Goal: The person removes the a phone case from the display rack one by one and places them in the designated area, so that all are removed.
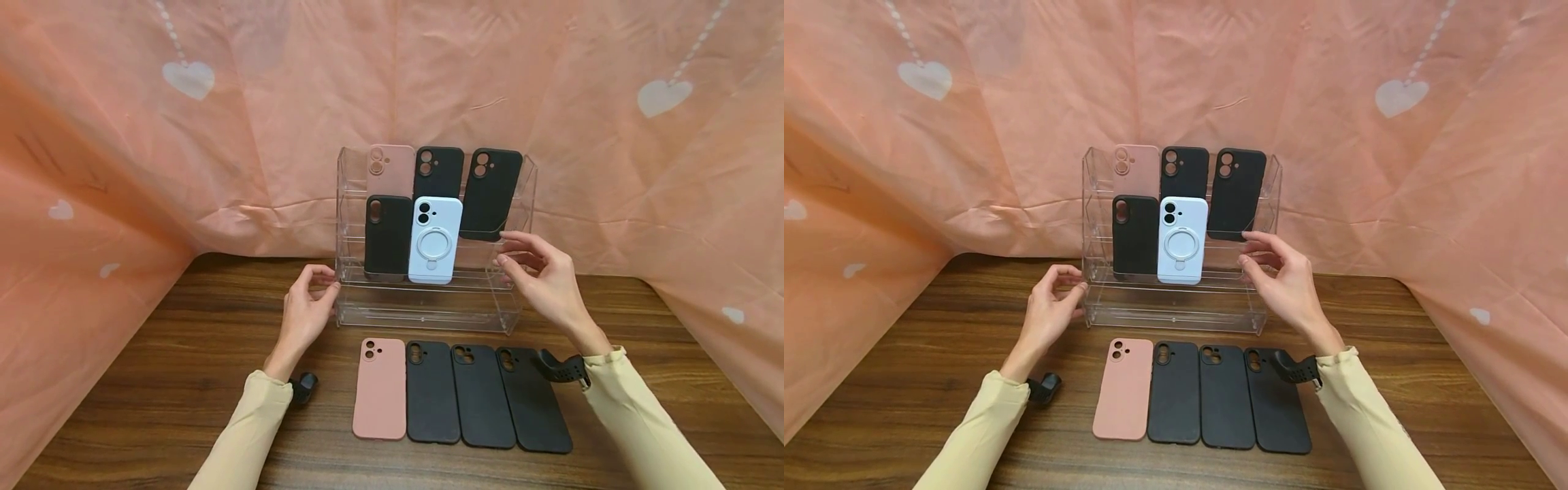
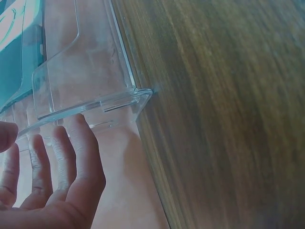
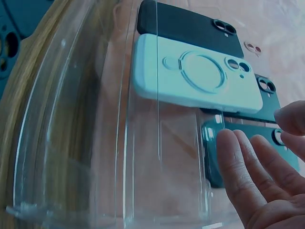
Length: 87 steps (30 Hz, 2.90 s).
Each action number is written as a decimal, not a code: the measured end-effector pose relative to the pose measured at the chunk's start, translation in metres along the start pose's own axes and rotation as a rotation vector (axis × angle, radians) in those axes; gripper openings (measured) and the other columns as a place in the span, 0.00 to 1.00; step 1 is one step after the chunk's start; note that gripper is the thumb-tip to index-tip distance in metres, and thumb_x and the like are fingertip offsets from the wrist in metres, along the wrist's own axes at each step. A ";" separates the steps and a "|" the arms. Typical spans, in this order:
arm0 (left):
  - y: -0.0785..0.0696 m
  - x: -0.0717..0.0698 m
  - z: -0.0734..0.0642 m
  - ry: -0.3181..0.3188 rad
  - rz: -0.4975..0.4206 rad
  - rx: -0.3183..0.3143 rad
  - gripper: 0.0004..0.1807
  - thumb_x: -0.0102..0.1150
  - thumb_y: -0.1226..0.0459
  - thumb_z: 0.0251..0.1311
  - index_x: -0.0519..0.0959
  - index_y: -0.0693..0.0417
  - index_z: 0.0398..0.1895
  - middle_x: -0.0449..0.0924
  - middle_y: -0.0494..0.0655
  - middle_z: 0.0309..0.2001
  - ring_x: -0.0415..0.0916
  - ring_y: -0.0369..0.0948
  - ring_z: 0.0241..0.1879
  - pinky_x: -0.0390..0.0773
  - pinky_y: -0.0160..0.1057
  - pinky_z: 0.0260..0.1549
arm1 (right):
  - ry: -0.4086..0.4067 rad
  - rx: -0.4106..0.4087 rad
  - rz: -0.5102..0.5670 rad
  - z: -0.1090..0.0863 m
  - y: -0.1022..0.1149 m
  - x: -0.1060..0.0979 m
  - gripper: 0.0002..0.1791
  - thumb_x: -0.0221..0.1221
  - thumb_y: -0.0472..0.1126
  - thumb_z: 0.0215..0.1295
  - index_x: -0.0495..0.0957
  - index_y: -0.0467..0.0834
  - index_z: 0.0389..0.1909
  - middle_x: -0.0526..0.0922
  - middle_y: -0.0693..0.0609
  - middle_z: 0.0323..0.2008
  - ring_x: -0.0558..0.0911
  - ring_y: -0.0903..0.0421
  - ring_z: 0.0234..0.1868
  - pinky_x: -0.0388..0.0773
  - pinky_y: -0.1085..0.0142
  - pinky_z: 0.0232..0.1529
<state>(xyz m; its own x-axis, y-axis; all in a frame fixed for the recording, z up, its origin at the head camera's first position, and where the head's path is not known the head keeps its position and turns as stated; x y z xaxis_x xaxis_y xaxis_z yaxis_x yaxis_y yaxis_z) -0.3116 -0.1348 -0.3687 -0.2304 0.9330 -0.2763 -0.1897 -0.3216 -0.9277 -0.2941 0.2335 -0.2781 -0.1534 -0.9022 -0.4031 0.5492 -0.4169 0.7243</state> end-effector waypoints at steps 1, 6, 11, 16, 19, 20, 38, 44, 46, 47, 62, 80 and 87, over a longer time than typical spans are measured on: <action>0.000 0.000 0.000 0.000 -0.001 0.001 0.11 0.62 0.66 0.67 0.78 0.53 0.50 0.83 0.56 0.46 0.88 0.56 0.43 0.89 0.45 0.29 | 0.000 -0.002 -0.004 0.002 0.001 0.002 0.22 0.62 0.28 0.68 0.76 0.35 0.62 0.84 0.46 0.44 0.88 0.65 0.38 0.88 0.71 0.36; 0.000 0.000 0.000 0.002 -0.005 0.006 0.11 0.62 0.67 0.67 0.78 0.53 0.50 0.83 0.57 0.46 0.88 0.57 0.43 0.89 0.42 0.28 | 0.014 -0.007 0.009 0.010 0.001 0.013 0.23 0.61 0.28 0.68 0.75 0.35 0.64 0.83 0.38 0.45 0.88 0.67 0.37 0.88 0.69 0.36; -0.001 0.000 0.001 0.007 -0.004 0.012 0.11 0.62 0.67 0.67 0.78 0.54 0.51 0.84 0.57 0.47 0.88 0.57 0.42 0.88 0.40 0.27 | 0.020 0.003 0.034 0.018 -0.001 0.023 0.23 0.61 0.29 0.69 0.74 0.35 0.64 0.83 0.39 0.46 0.87 0.69 0.38 0.89 0.66 0.36; -0.001 0.000 0.001 0.010 0.002 0.011 0.11 0.62 0.66 0.67 0.78 0.54 0.51 0.84 0.57 0.48 0.88 0.57 0.42 0.88 0.40 0.27 | 0.017 0.028 0.094 0.026 -0.003 0.030 0.24 0.60 0.29 0.70 0.73 0.35 0.65 0.83 0.36 0.46 0.89 0.67 0.40 0.89 0.62 0.36; 0.000 0.000 0.000 0.011 0.003 0.004 0.11 0.62 0.66 0.67 0.78 0.54 0.51 0.84 0.57 0.48 0.88 0.57 0.42 0.88 0.39 0.27 | 0.019 0.044 0.109 0.029 -0.006 0.034 0.25 0.60 0.29 0.70 0.72 0.36 0.67 0.82 0.33 0.48 0.89 0.65 0.41 0.90 0.60 0.37; 0.000 0.000 0.000 0.011 0.004 0.004 0.11 0.62 0.66 0.67 0.78 0.53 0.51 0.84 0.57 0.48 0.88 0.57 0.42 0.88 0.38 0.27 | 0.018 0.052 0.118 0.030 -0.007 0.035 0.25 0.60 0.29 0.70 0.72 0.36 0.67 0.82 0.32 0.48 0.89 0.65 0.41 0.90 0.60 0.37; 0.000 0.001 0.001 0.015 -0.014 0.002 0.12 0.61 0.67 0.67 0.77 0.55 0.52 0.83 0.58 0.49 0.87 0.58 0.45 0.86 0.33 0.26 | -0.042 0.125 0.039 0.042 -0.016 0.053 0.29 0.65 0.35 0.68 0.72 0.44 0.69 0.83 0.37 0.45 0.88 0.66 0.34 0.88 0.66 0.30; -0.001 0.001 0.001 0.013 -0.010 0.001 0.11 0.62 0.66 0.67 0.78 0.54 0.51 0.84 0.58 0.49 0.88 0.58 0.45 0.87 0.37 0.28 | -0.081 0.084 -0.047 0.044 -0.015 0.055 0.27 0.66 0.36 0.67 0.75 0.46 0.66 0.85 0.40 0.41 0.86 0.65 0.35 0.85 0.74 0.27; -0.001 0.001 0.001 0.012 -0.008 0.002 0.11 0.62 0.66 0.67 0.78 0.54 0.51 0.84 0.58 0.49 0.88 0.57 0.45 0.87 0.36 0.27 | -0.089 0.076 -0.063 0.044 -0.015 0.056 0.26 0.66 0.36 0.67 0.76 0.46 0.66 0.85 0.40 0.42 0.85 0.66 0.35 0.83 0.77 0.28; -0.001 0.001 0.001 0.011 -0.006 0.003 0.11 0.62 0.66 0.67 0.78 0.54 0.51 0.84 0.58 0.49 0.88 0.57 0.45 0.87 0.35 0.27 | -0.093 0.072 -0.067 0.044 -0.015 0.056 0.26 0.66 0.36 0.66 0.76 0.46 0.66 0.86 0.40 0.42 0.84 0.66 0.36 0.83 0.78 0.29; 0.001 0.001 0.001 0.009 -0.001 0.004 0.11 0.62 0.66 0.67 0.78 0.53 0.51 0.85 0.57 0.48 0.88 0.57 0.43 0.87 0.37 0.27 | -0.095 0.031 0.075 0.039 0.010 0.057 0.23 0.61 0.24 0.65 0.73 0.29 0.61 0.82 0.29 0.47 0.82 0.62 0.39 0.80 0.81 0.40; -0.001 0.000 -0.001 0.005 -0.001 -0.005 0.11 0.62 0.66 0.66 0.78 0.53 0.50 0.85 0.58 0.48 0.88 0.57 0.43 0.88 0.40 0.28 | -0.189 -0.076 0.091 0.046 0.008 0.036 0.27 0.65 0.26 0.63 0.76 0.40 0.64 0.83 0.37 0.43 0.83 0.63 0.33 0.85 0.77 0.35; 0.001 0.001 0.000 0.009 -0.005 -0.007 0.11 0.62 0.66 0.66 0.78 0.53 0.51 0.84 0.57 0.48 0.88 0.57 0.44 0.88 0.40 0.28 | -0.178 -0.064 0.103 0.043 0.012 0.027 0.26 0.64 0.26 0.63 0.77 0.39 0.63 0.83 0.45 0.40 0.84 0.63 0.31 0.86 0.75 0.34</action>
<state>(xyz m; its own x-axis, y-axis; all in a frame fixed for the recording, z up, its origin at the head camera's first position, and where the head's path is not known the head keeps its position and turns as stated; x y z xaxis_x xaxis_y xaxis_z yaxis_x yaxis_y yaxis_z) -0.3116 -0.1339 -0.3700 -0.2208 0.9360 -0.2741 -0.1838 -0.3159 -0.9308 -0.3271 0.1994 -0.2565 -0.2330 -0.9474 -0.2195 0.6194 -0.3185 0.7176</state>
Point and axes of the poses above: each hand's wrist, its own z-axis towards the middle knuckle, its own x-axis out of the palm, y = z × x, the point moved 8 cm from there along z, towards the middle knuckle
